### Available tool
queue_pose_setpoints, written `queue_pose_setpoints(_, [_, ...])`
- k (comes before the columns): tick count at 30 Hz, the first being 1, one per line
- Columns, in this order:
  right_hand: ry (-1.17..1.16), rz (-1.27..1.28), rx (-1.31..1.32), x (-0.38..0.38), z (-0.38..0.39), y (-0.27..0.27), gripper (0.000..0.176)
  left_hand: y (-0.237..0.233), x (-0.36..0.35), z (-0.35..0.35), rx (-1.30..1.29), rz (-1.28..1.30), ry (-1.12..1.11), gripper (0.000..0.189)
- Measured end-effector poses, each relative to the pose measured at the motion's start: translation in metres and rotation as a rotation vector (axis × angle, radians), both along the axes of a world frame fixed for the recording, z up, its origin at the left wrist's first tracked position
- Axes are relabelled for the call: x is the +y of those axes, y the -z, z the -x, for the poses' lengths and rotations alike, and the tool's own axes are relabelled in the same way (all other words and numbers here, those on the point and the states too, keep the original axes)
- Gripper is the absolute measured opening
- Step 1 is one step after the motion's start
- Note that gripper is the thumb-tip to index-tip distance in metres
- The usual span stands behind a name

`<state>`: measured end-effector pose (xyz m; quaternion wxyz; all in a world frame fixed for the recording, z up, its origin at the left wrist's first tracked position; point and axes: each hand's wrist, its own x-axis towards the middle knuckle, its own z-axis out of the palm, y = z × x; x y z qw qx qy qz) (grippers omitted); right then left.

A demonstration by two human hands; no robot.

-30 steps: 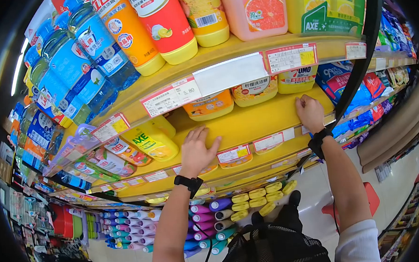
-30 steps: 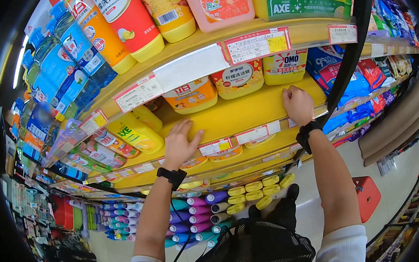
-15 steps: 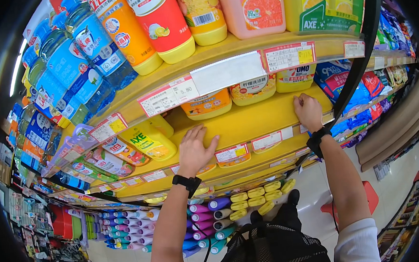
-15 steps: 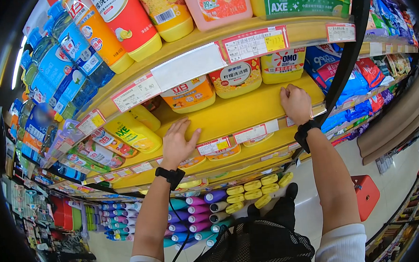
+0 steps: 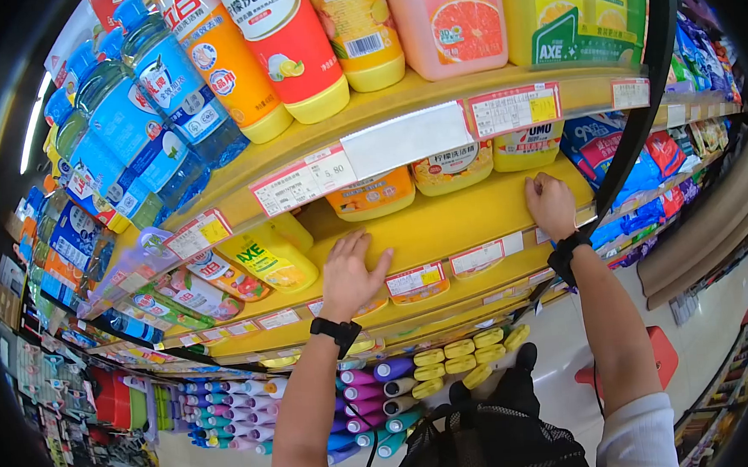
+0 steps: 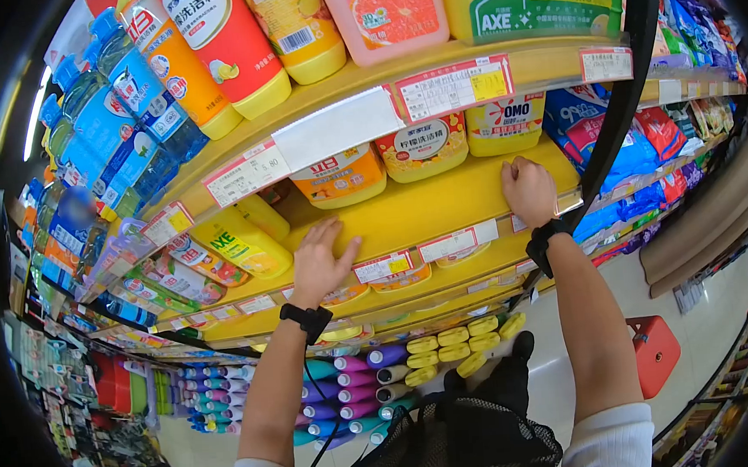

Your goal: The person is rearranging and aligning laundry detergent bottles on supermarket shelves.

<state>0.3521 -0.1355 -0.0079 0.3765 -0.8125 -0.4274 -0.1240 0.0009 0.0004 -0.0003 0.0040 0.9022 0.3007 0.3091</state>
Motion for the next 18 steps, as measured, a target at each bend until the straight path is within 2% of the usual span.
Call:
queue_pose_setpoints(3, [-0.001,-0.002,0.01,0.0,0.0,0.005,0.029,-0.001,-0.002,-0.001,-0.007,0.076,-0.012,0.045])
queue_pose_setpoints(6, [0.015,-0.016,0.011,0.001,-0.002,0.006,0.028,-0.018,-0.005,-0.006,0.025,-0.155,0.008,0.05])
queue_pose_setpoints(9, [0.025,0.022,0.05,0.0,-0.001,0.003,0.026,-0.061,-0.009,-0.027,-0.03,-0.485,0.025,0.055])
queue_pose_setpoints(12, [0.022,0.02,0.027,-0.001,-0.001,0.003,0.026,-0.099,-0.01,-0.048,-0.005,-0.446,-0.108,0.057])
queue_pose_setpoints(16, [0.03,0.027,0.034,-0.002,0.0,0.001,0.025,-0.129,0.005,-0.071,0.137,-0.166,-0.159,0.058])
queue_pose_setpoints(18, [0.044,0.04,0.046,-0.003,0.001,-0.001,0.024,-0.127,0.014,-0.078,0.069,-0.223,-0.08,0.044])
